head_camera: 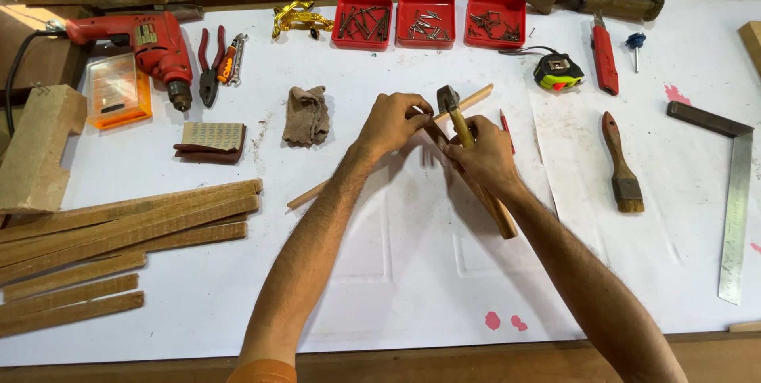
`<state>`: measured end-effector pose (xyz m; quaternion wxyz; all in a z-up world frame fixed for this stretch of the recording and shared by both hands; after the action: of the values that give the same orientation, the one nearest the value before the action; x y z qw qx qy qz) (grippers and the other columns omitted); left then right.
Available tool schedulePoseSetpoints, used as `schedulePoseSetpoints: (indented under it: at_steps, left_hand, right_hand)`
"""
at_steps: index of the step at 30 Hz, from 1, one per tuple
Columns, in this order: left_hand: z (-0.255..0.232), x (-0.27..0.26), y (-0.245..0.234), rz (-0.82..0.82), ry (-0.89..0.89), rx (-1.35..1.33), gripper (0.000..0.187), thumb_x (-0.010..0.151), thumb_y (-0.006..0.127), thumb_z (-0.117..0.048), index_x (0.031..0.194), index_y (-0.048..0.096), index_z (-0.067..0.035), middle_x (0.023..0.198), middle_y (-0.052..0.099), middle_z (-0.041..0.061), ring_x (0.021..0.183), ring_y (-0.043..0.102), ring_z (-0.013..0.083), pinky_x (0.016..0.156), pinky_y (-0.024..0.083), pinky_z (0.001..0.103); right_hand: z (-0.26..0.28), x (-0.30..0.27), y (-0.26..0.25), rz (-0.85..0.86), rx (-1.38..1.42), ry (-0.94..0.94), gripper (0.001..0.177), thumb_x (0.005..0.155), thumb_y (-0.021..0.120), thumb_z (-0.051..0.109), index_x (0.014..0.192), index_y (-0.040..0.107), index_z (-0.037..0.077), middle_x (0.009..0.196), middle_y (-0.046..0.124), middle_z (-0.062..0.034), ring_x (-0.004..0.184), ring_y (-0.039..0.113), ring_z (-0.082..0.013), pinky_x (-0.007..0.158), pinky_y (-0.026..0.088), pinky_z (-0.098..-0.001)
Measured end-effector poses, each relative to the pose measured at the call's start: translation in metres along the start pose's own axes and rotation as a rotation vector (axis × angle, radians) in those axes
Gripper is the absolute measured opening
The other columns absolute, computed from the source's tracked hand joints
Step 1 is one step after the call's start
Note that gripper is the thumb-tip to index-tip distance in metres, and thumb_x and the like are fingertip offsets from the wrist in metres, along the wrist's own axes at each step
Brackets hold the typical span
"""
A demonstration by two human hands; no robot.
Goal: Measure and prepare wooden strips for assembly on a workshop table.
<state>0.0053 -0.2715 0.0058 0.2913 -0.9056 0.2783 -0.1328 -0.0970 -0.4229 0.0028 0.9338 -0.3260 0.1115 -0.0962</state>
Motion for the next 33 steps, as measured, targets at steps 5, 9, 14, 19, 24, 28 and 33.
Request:
schedulePoseSetpoints:
  at_steps: [5,9,14,19,24,28,33]
  left_hand:
    - [0.011,0.005,0.004,-0.013,0.012,0.004,0.016,0.093,0.072,-0.016,0.106,0.077,-0.007,0.093,0.080,0.010,0.083,0.079,0.0175,0.078,0.066,0.034]
    - [0.014,0.008,0.008,-0.028,0.078,0.034,0.014,0.095,0.070,-0.015,0.105,0.077,-0.007,0.092,0.081,0.009,0.080,0.079,0.0180,0.078,0.065,0.034]
    - [0.003,0.005,0.012,-0.032,0.123,0.135,0.014,0.096,0.068,-0.012,0.105,0.078,-0.006,0.092,0.080,0.010,0.077,0.078,0.0192,0.076,0.065,0.034]
    - [0.010,0.000,0.016,-0.086,0.199,0.122,0.013,0.095,0.069,-0.011,0.104,0.078,-0.005,0.093,0.080,0.011,0.079,0.078,0.0199,0.076,0.064,0.034]
    - [0.018,0.001,0.018,-0.143,0.208,0.057,0.012,0.094,0.071,-0.009,0.103,0.078,-0.006,0.094,0.080,0.011,0.079,0.078,0.0199,0.074,0.064,0.034]
    - [0.029,0.002,0.026,-0.152,0.231,0.070,0.012,0.094,0.071,-0.007,0.103,0.079,-0.006,0.094,0.080,0.011,0.078,0.077,0.0199,0.073,0.064,0.034]
    - [0.018,-0.004,0.020,-0.164,0.242,0.037,0.014,0.092,0.072,-0.010,0.103,0.080,-0.006,0.093,0.080,0.012,0.079,0.077,0.0206,0.074,0.064,0.035]
  right_hand:
    - [0.003,0.000,-0.001,-0.001,0.008,-0.004,0.046,0.084,0.082,0.016,0.120,0.060,-0.004,0.088,0.076,-0.0155,0.065,0.074,-0.0178,0.059,0.063,-0.0316]
    - [0.004,-0.002,0.000,0.004,0.029,0.011,0.045,0.084,0.081,0.015,0.119,0.060,-0.005,0.086,0.076,-0.0157,0.063,0.073,-0.0171,0.055,0.061,-0.0306]
    - [0.009,-0.006,-0.002,-0.015,0.055,0.014,0.044,0.085,0.080,0.014,0.120,0.060,-0.005,0.086,0.075,-0.0147,0.062,0.072,-0.0164,0.053,0.061,-0.0300]
    - [0.010,-0.006,-0.002,-0.015,0.069,0.003,0.044,0.084,0.080,0.013,0.120,0.061,-0.006,0.086,0.076,-0.0140,0.063,0.073,-0.0162,0.054,0.061,-0.0296]
    - [0.005,-0.004,-0.002,-0.010,0.058,0.022,0.045,0.086,0.079,0.012,0.122,0.059,-0.006,0.085,0.076,-0.0151,0.063,0.073,-0.0169,0.054,0.062,-0.0296]
    - [-0.002,0.000,-0.001,-0.013,0.054,0.005,0.043,0.086,0.078,0.014,0.120,0.061,-0.006,0.087,0.076,-0.0156,0.065,0.074,-0.0172,0.056,0.063,-0.0301]
    - [-0.015,0.012,0.001,-0.054,-0.062,-0.181,0.046,0.085,0.079,0.022,0.119,0.065,-0.007,0.096,0.074,-0.0162,0.071,0.074,-0.0185,0.064,0.060,-0.0307]
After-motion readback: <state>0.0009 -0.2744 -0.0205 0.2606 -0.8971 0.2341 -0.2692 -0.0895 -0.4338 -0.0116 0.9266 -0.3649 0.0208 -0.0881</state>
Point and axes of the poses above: each hand's wrist, its own x-axis towards the middle knuckle, its own y-axis out of the palm, z = x × y, the point moved 8 cm from there along x, towards the middle knuckle
